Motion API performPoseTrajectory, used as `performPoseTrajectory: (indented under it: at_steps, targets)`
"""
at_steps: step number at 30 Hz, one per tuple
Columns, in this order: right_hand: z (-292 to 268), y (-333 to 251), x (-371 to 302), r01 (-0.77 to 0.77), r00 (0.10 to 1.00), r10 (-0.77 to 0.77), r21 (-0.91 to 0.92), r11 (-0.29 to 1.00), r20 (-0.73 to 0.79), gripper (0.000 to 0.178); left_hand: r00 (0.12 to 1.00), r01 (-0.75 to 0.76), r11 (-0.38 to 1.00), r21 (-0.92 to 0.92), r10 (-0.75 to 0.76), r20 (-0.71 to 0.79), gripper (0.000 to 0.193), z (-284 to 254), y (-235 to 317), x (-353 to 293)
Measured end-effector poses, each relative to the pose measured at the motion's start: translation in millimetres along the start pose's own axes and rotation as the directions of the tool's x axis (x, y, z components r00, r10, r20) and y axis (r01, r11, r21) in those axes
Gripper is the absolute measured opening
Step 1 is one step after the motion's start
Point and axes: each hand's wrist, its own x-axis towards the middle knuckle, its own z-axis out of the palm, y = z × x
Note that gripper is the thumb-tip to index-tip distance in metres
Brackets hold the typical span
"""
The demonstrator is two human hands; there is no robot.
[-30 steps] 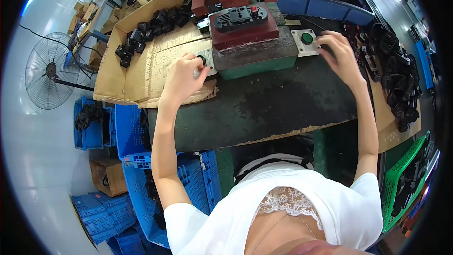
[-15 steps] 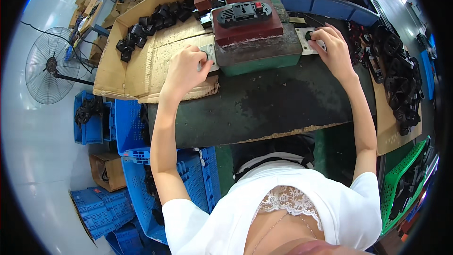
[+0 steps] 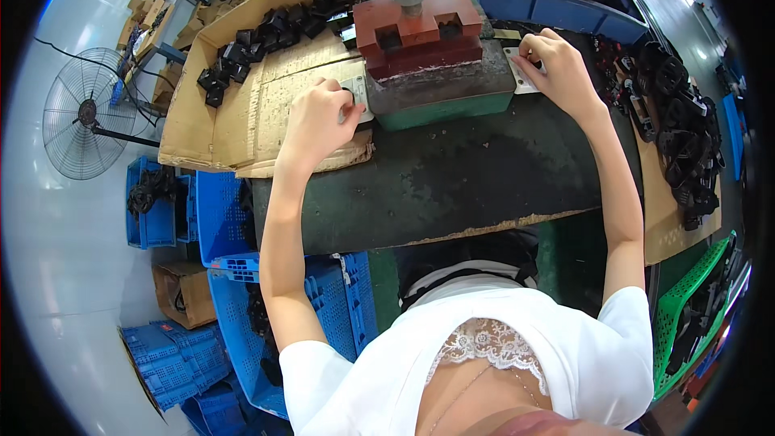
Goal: Operating a press machine to assemble black plastic components.
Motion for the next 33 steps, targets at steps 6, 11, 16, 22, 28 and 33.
performPoseTrajectory:
  at_steps: [6, 11, 16, 22, 28, 33]
  targets:
    - [-9.1, 15.1, -22.8, -0.215, 0.968, 0.246, 0.335, 0.917, -0.05, 0.01, 1.0, 0.011, 1.0, 0.004, -0.011, -0.011, 0.019, 0.3, 1.2, -0.1]
    - [-70.9, 86.5, -84.6, -0.379, 0.919, 0.316, -0.309, 0.872, -0.234, 0.016, 0.999, 0.04, 0.999, -0.019, -0.041, -0.03, 0.017, -0.8, 2.6, -7.1]
    - [-122.8, 162.9, -201.2, -0.499, 0.792, 0.537, -0.815, 0.295, -0.29, 0.048, 0.994, 0.049, 0.984, -0.169, -0.064, -0.087, 0.016, 6.1, -8.0, 7.2]
    - [-110.4, 139.5, -178.2, -0.642, 0.707, 0.648, -0.641, 0.419, -0.284, 0.037, 0.929, -0.16, 0.894, -0.419, -0.007, -0.37, 0.049, 31.6, -13.5, 67.3]
    - [-110.6, 149.1, -164.9, -0.616, 0.786, 0.52, -0.499, 0.609, -0.336, 0.016, 0.997, 0.07, 0.88, -0.47, -0.079, 0.001, 0.063, 27.1, 3.2, 99.1]
    - [-118.6, 159.2, -167.1, -0.618, 0.781, 0.484, -0.38, 0.688, -0.394, 0.014, 0.941, -0.117, 0.79, -0.602, -0.104, -0.321, 0.057, 14.9, 6.0, 62.8]
